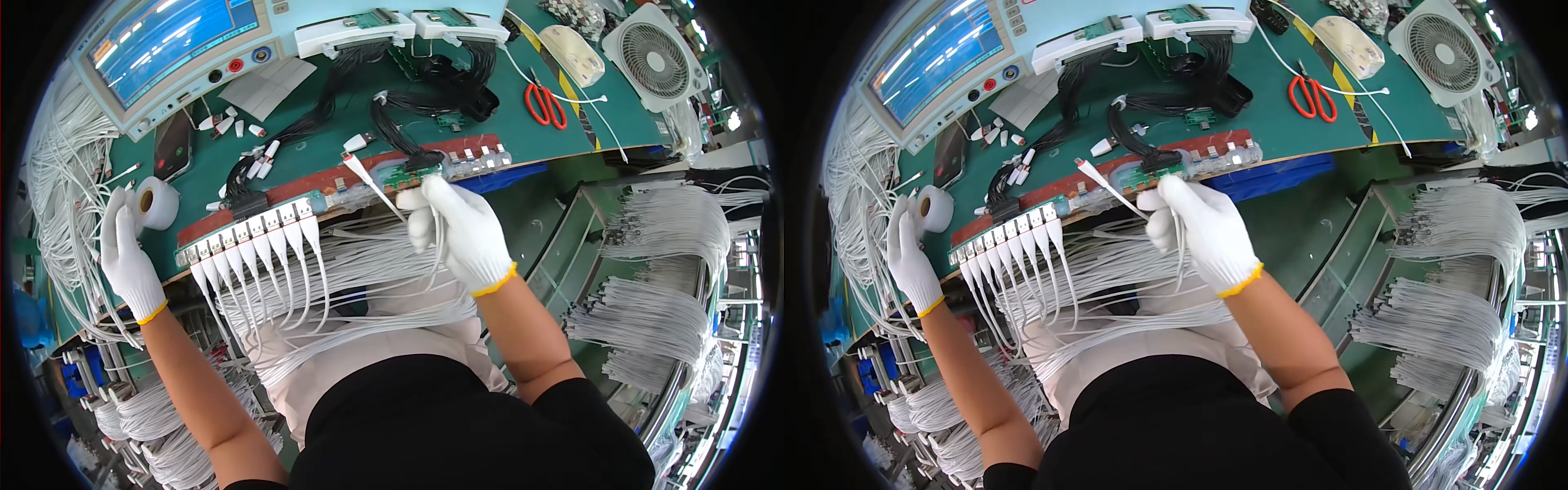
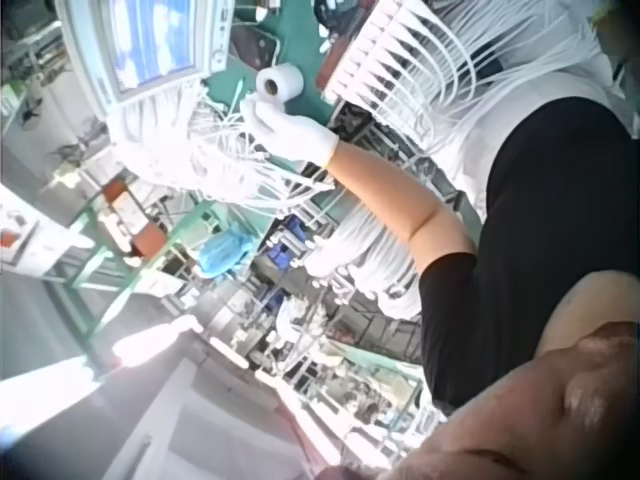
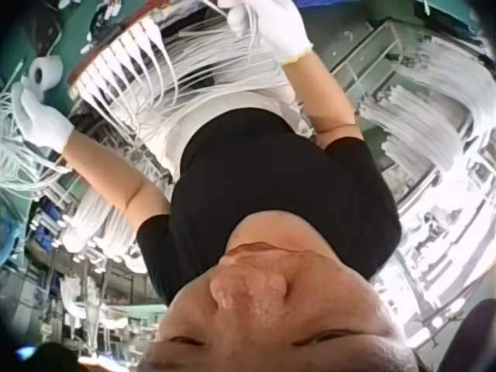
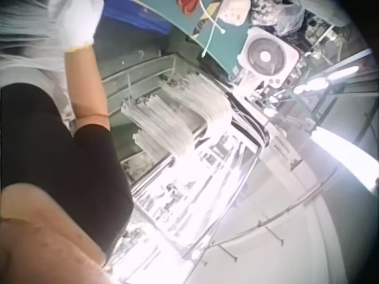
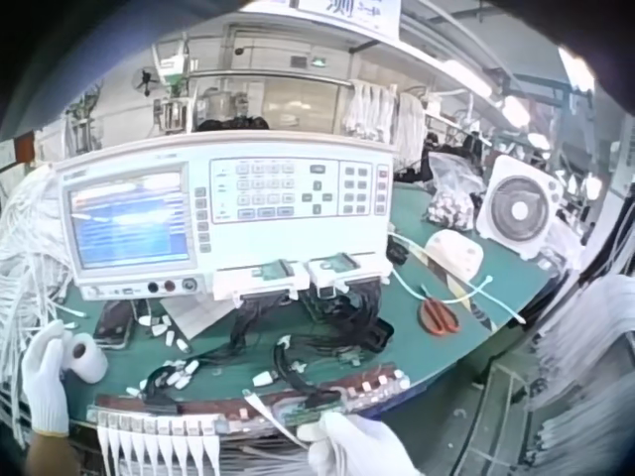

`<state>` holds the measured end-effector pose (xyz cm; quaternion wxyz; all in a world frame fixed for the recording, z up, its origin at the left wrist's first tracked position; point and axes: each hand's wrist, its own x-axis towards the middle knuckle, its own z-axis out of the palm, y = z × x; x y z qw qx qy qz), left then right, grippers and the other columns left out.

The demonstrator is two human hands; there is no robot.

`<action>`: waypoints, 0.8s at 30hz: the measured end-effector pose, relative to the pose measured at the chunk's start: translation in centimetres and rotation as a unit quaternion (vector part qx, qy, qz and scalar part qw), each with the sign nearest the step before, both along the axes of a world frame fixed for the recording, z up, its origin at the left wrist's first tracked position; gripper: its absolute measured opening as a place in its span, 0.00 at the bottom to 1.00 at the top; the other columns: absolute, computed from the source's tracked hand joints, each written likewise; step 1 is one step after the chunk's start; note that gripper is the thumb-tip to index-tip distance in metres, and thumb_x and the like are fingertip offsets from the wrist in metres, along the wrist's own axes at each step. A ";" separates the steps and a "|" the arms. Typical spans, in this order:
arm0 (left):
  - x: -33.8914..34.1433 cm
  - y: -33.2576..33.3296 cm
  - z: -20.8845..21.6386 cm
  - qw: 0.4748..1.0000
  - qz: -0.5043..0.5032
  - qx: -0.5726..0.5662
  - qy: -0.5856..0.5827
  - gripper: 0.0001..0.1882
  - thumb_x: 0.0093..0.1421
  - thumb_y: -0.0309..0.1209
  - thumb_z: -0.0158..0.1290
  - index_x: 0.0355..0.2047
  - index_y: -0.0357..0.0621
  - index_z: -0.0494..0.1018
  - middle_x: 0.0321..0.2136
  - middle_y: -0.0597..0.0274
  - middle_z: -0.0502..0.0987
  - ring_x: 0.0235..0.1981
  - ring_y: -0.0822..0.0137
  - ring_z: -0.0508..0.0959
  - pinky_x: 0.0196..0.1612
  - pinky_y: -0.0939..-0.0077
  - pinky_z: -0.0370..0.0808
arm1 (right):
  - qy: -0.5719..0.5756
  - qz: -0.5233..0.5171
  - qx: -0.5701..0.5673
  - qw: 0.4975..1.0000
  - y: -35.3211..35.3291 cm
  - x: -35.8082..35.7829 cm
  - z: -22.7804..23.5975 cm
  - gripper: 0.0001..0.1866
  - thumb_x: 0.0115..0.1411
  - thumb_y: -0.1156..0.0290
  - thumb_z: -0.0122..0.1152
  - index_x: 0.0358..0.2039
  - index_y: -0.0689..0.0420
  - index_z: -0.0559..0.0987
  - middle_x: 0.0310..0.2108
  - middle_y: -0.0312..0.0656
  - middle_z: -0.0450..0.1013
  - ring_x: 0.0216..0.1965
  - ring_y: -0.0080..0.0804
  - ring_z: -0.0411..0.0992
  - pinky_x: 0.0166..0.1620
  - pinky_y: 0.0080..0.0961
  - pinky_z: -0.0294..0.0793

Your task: The person tests cables by plugging their connectors into a testing board, unplugs them, bundles the cables together, and hangs the bundle onto a metal rack.

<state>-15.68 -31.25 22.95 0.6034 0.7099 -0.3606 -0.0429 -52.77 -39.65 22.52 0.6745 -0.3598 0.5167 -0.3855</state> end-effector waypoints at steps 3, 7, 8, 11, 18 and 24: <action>0.0 0.0 0.0 1.000 0.000 0.008 0.000 0.19 0.65 0.30 0.45 0.52 0.33 0.71 0.48 0.54 0.75 0.50 0.68 0.73 0.56 0.74 0.67 | -0.062 0.030 0.038 0.997 0.2 0.0 0.6 0.17 0.63 0.63 0.52 0.31 0.68 0.77 0.11 0.35 0.63 0.11 0.20 0.58 0.17 0.19 0.53; 0.1 0.2 -0.4 1.000 -0.007 0.001 -0.019 0.19 0.65 0.31 0.44 0.52 0.33 0.71 0.48 0.55 0.75 0.50 0.68 0.73 0.56 0.75 0.67 | 0.047 0.084 0.008 0.995 2.0 -0.3 0.8 0.18 0.63 0.64 0.51 0.28 0.67 0.77 0.09 0.35 0.61 0.09 0.20 0.54 0.16 0.19 0.51; 0.0 0.4 -0.2 1.000 0.000 0.011 -0.025 0.19 0.65 0.32 0.44 0.52 0.33 0.70 0.48 0.55 0.75 0.50 0.68 0.73 0.55 0.75 0.67 | 0.048 0.108 0.013 0.993 0.8 -0.2 0.8 0.18 0.63 0.63 0.51 0.27 0.67 0.77 0.09 0.34 0.61 0.09 0.20 0.54 0.16 0.19 0.51; -0.3 0.3 0.4 0.999 0.013 0.026 -0.037 0.20 0.65 0.33 0.44 0.53 0.33 0.70 0.48 0.54 0.75 0.49 0.68 0.74 0.54 0.75 0.68 | 0.048 0.156 0.019 0.986 -1.2 -0.1 1.0 0.19 0.64 0.62 0.49 0.26 0.66 0.77 0.08 0.34 0.60 0.09 0.20 0.52 0.16 0.19 0.50; -0.9 0.4 0.4 0.995 0.027 -0.090 0.025 0.19 0.65 0.33 0.43 0.50 0.33 0.72 0.44 0.53 0.77 0.44 0.65 0.76 0.45 0.75 0.71 | -0.101 0.053 0.089 0.989 -0.2 0.3 0.8 0.22 0.66 0.60 0.46 0.28 0.67 0.78 0.08 0.34 0.59 0.10 0.21 0.54 0.17 0.20 0.52; -1.4 6.5 -2.5 0.915 -0.302 -0.212 0.166 0.15 0.64 0.32 0.43 0.38 0.33 0.75 0.32 0.55 0.78 0.34 0.65 0.76 0.37 0.75 0.69 | 0.036 0.062 0.017 0.997 1.6 -0.1 0.9 0.24 0.67 0.57 0.45 0.27 0.66 0.78 0.07 0.34 0.57 0.09 0.23 0.53 0.16 0.21 0.52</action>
